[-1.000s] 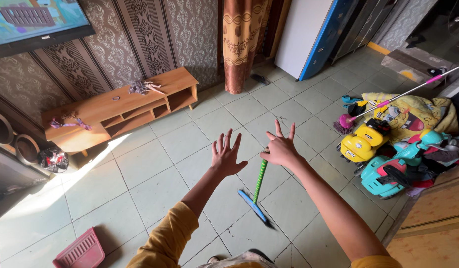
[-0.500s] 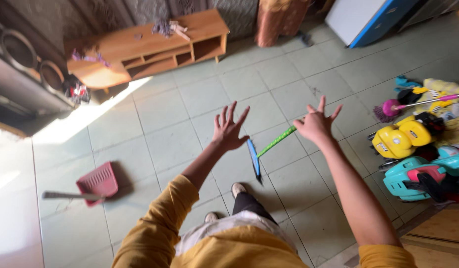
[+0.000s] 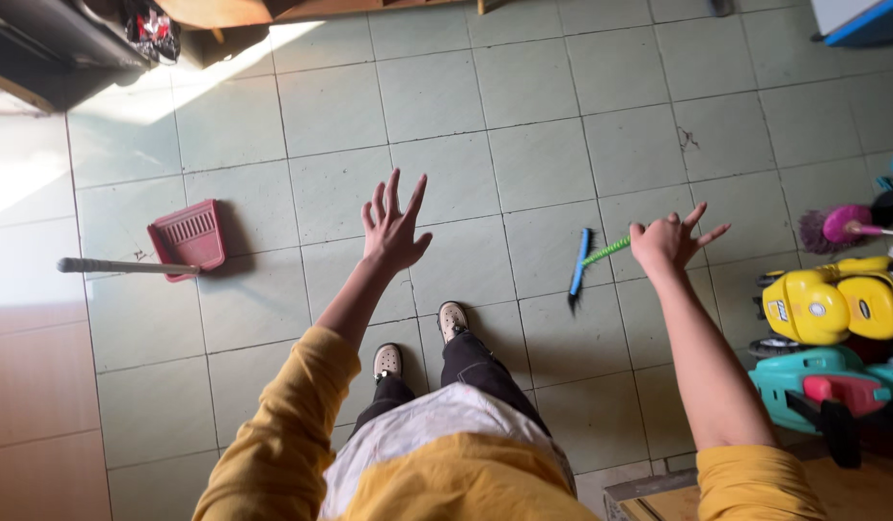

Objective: The person sweeps debris from the floor using a handheld broom and a dustpan, eventually collecting the sweepings into the dustpan.

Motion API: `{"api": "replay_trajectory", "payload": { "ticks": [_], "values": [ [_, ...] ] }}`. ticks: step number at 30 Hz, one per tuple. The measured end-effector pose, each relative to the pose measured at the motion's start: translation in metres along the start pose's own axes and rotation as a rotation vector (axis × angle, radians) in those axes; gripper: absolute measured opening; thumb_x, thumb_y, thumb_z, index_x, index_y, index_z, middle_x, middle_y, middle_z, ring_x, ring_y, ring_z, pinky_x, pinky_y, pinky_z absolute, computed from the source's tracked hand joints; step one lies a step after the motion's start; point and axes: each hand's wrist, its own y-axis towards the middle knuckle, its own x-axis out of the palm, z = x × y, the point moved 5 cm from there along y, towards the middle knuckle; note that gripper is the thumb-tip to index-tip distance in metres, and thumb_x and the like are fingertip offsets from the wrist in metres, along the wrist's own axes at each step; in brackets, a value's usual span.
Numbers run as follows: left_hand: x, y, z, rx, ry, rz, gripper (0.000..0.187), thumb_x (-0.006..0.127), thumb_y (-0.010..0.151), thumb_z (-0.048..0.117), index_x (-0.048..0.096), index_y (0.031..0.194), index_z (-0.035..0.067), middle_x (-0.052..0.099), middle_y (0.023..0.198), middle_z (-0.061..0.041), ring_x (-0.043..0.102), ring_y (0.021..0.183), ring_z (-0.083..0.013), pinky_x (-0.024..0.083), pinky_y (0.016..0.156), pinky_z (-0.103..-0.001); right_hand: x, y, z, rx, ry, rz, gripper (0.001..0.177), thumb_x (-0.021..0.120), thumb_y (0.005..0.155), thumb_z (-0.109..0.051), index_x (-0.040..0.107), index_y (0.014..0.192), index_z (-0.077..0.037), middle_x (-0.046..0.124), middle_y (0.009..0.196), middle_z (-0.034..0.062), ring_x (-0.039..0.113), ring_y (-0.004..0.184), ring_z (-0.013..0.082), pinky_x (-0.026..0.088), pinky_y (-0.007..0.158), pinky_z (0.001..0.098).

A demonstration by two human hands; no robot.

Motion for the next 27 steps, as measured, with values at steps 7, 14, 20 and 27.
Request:
{"api": "replay_trajectory", "payload": {
  "ticks": [7, 14, 20, 27],
  "values": [
    [0.037, -0.017, -0.036, -0.194, 0.004, -0.067, 0.106, 0.077, 0.083, 0.036, 0.006, 0.162, 0.034, -0.005, 0.167, -0.019, 0.008, 0.152, -0.0477, 0.018, 0.115, -0.068, 0.105, 0.027, -0.021, 0.004, -0.052, -0.016, 0.056, 0.059, 0.094, -0.057, 0.083, 0.090, -0.007, 0.054, 0.150, 0.0119, 0.006, 0.157, 0.0404, -0.013, 0.113, 0.0722],
    [0.085, -0.062, -0.093, -0.399, 0.008, -0.092, 0.106, 0.076, 0.082, 0.036, 0.006, 0.162, 0.033, -0.001, 0.168, -0.018, 0.011, 0.151, -0.0454, 0.019, 0.116, -0.064, 0.170, 0.034, -0.092, -0.001, 0.102, -0.132, 0.057, 0.056, 0.093, -0.054, 0.083, 0.087, -0.004, 0.046, 0.159, 0.0090, 0.014, 0.157, 0.0404, -0.010, 0.114, 0.0744],
    [0.114, -0.103, -0.138, -0.633, -0.004, -0.244, 0.107, 0.075, 0.081, 0.038, 0.005, 0.162, 0.035, -0.003, 0.169, -0.015, 0.009, 0.153, -0.0423, 0.017, 0.118, -0.060, 0.183, 0.042, -0.221, -0.065, 0.269, 0.064, 0.067, 0.056, 0.094, -0.049, 0.073, 0.096, 0.016, 0.029, 0.162, 0.0261, 0.018, 0.151, 0.0493, -0.004, 0.111, 0.0729],
    [0.095, -0.098, -0.179, -0.716, -0.002, -0.160, 0.109, 0.076, 0.081, 0.040, 0.004, 0.162, 0.034, -0.005, 0.169, -0.016, 0.006, 0.154, -0.0428, 0.016, 0.118, -0.061, 0.129, -0.029, -0.438, -0.703, 0.292, 0.144, 0.054, 0.061, 0.090, -0.036, 0.072, 0.101, 0.015, 0.043, 0.152, 0.0261, 0.022, 0.151, 0.0445, -0.004, 0.118, 0.0698]
  ]
}}
